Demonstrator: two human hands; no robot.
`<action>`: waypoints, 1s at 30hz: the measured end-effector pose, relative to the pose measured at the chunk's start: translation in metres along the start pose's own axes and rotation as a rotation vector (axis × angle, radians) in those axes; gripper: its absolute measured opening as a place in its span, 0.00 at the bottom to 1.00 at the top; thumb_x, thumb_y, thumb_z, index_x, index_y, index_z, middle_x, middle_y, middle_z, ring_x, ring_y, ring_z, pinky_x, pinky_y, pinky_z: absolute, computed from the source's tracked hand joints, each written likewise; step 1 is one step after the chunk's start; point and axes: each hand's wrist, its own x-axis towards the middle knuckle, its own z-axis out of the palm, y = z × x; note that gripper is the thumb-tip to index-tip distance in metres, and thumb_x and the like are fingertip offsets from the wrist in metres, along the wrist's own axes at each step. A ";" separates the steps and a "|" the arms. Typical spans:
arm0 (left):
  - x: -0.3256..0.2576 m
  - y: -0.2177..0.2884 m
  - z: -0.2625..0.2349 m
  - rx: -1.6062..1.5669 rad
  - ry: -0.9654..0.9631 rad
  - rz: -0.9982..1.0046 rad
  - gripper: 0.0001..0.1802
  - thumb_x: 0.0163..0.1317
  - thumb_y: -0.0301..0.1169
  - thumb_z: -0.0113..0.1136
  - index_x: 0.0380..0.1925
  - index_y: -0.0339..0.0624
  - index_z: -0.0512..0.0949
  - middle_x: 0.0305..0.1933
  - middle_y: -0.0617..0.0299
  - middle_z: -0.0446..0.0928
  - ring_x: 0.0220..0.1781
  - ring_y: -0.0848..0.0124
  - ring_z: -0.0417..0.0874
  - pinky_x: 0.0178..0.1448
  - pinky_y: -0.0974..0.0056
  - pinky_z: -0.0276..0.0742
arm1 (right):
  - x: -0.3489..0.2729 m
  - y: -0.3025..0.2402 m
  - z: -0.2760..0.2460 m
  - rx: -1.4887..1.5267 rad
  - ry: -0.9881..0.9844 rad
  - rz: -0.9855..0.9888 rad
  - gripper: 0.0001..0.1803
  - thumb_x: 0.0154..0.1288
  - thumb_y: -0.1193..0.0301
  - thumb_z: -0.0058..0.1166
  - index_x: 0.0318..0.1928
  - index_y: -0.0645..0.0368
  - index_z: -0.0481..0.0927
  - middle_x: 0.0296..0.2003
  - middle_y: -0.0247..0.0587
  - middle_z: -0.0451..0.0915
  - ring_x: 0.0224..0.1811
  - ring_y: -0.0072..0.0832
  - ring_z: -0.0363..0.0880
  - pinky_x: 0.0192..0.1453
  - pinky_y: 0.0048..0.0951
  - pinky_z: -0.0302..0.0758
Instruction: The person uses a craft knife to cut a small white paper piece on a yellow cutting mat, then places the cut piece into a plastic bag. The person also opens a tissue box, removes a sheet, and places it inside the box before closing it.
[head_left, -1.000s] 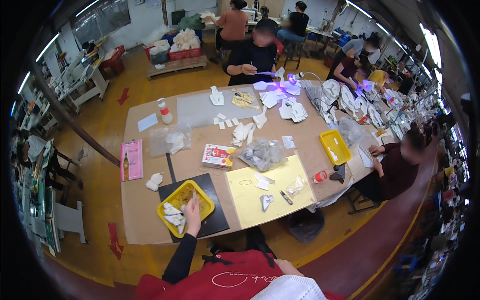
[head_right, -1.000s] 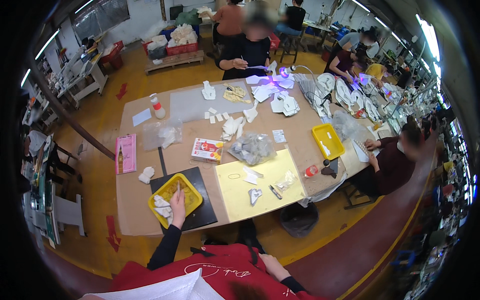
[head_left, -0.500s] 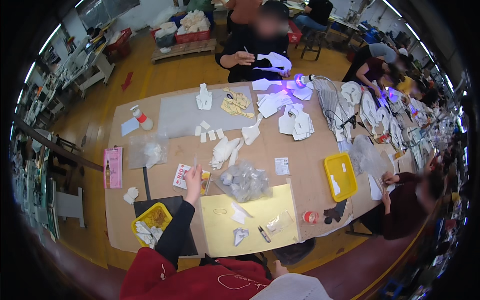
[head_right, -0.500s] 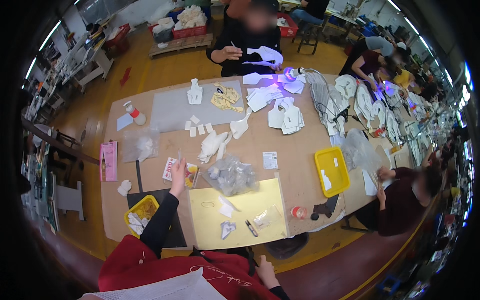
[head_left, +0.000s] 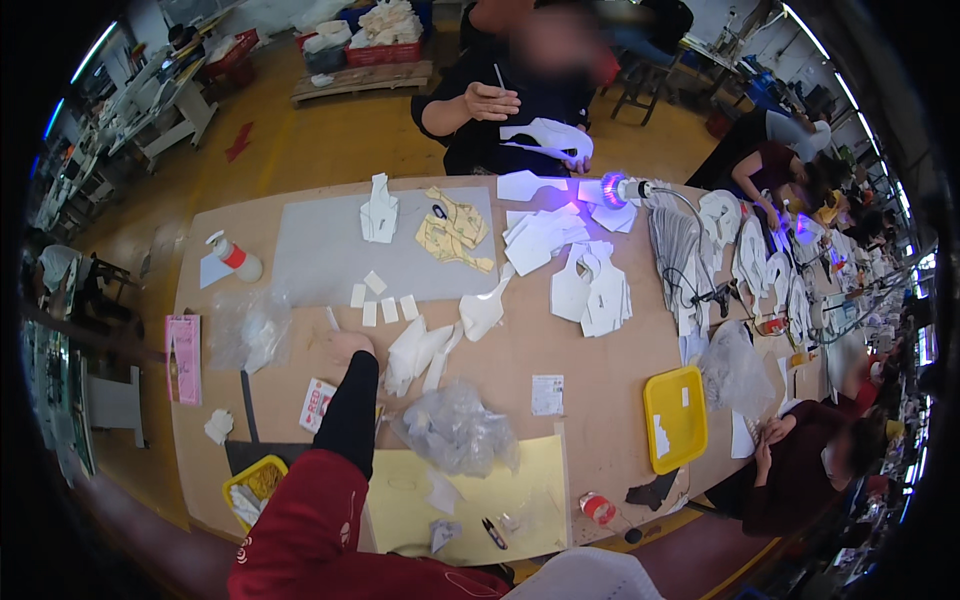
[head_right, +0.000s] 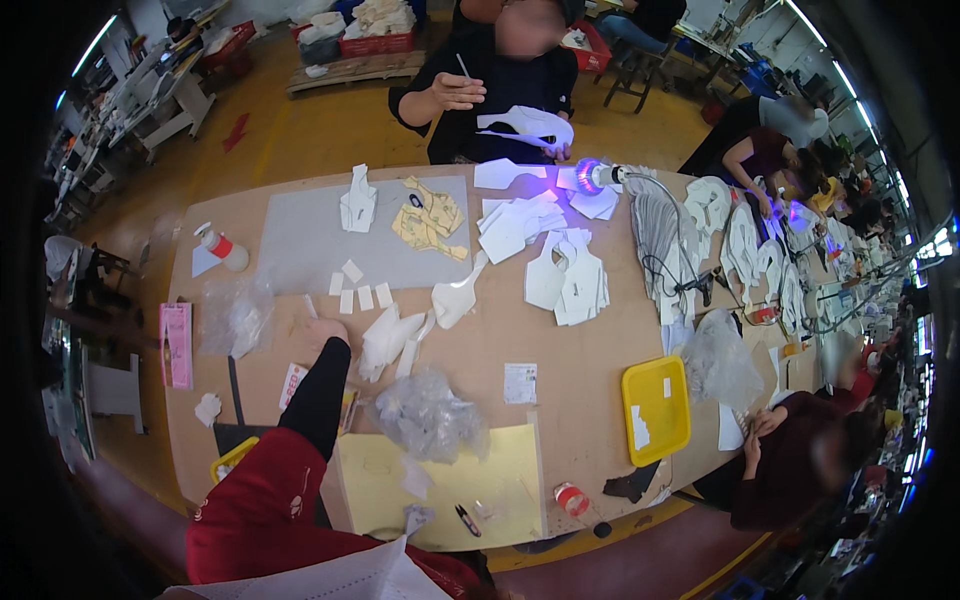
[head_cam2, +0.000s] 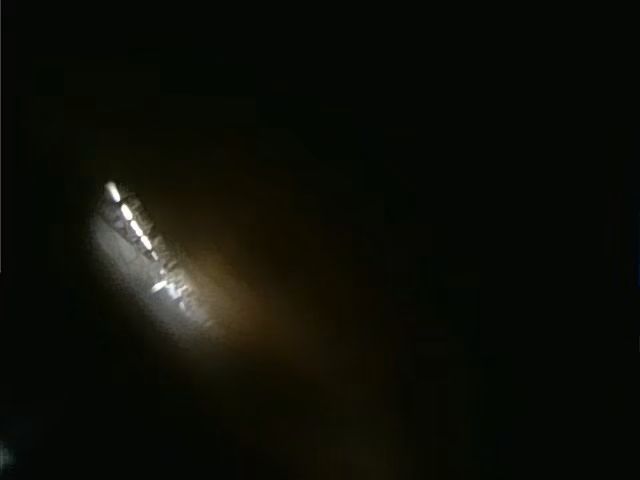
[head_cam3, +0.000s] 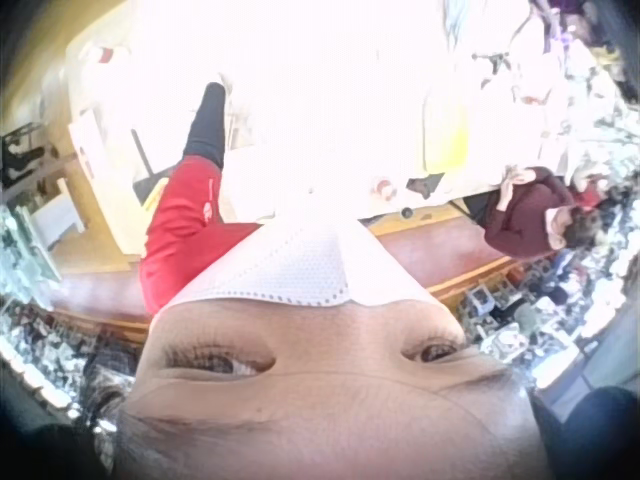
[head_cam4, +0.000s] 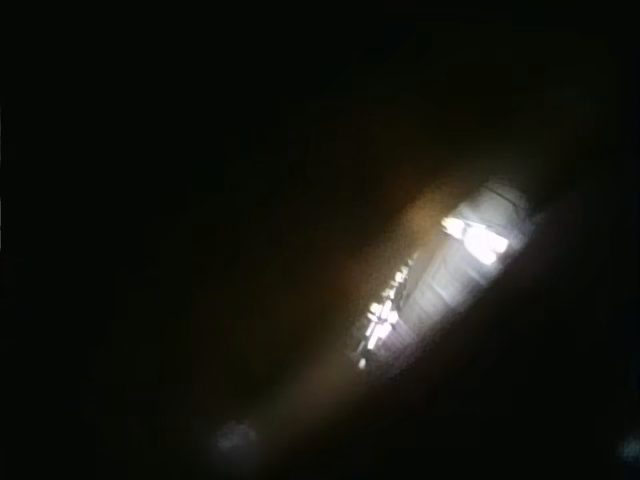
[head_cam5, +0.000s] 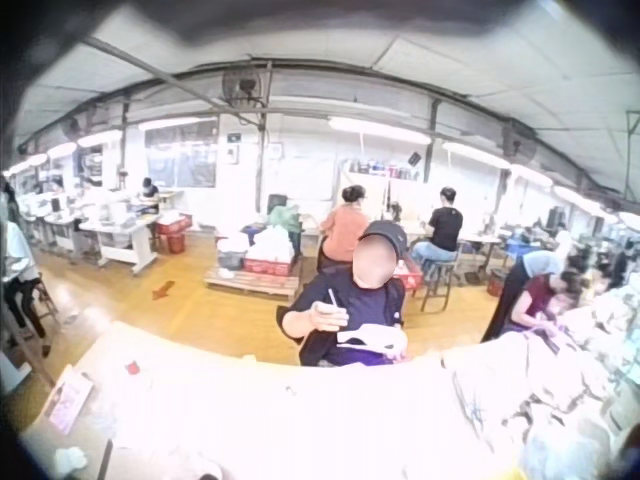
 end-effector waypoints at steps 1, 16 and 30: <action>-0.038 0.030 -0.026 0.197 0.050 0.046 0.09 0.70 0.34 0.50 0.42 0.41 0.76 0.46 0.53 0.77 0.49 0.55 0.79 0.48 0.53 0.74 | -0.004 -0.009 -0.001 0.021 0.039 0.057 0.21 0.68 0.51 0.51 0.50 0.53 0.78 0.39 0.59 0.84 0.48 0.54 0.82 0.49 0.53 0.78; -0.028 0.025 -0.044 0.089 0.268 0.218 0.10 0.70 0.30 0.51 0.48 0.39 0.74 0.65 0.52 0.71 0.69 0.57 0.69 0.69 0.53 0.64 | -0.008 -0.059 -0.004 -0.070 0.040 0.096 0.21 0.69 0.53 0.51 0.53 0.53 0.78 0.40 0.57 0.84 0.47 0.52 0.83 0.49 0.50 0.78; -0.024 0.022 -0.038 0.105 0.231 0.200 0.09 0.70 0.32 0.53 0.46 0.41 0.74 0.65 0.53 0.71 0.69 0.58 0.69 0.69 0.52 0.64 | -0.026 -0.053 0.018 -0.071 0.074 0.126 0.20 0.71 0.55 0.50 0.55 0.53 0.77 0.41 0.55 0.84 0.46 0.49 0.83 0.48 0.47 0.78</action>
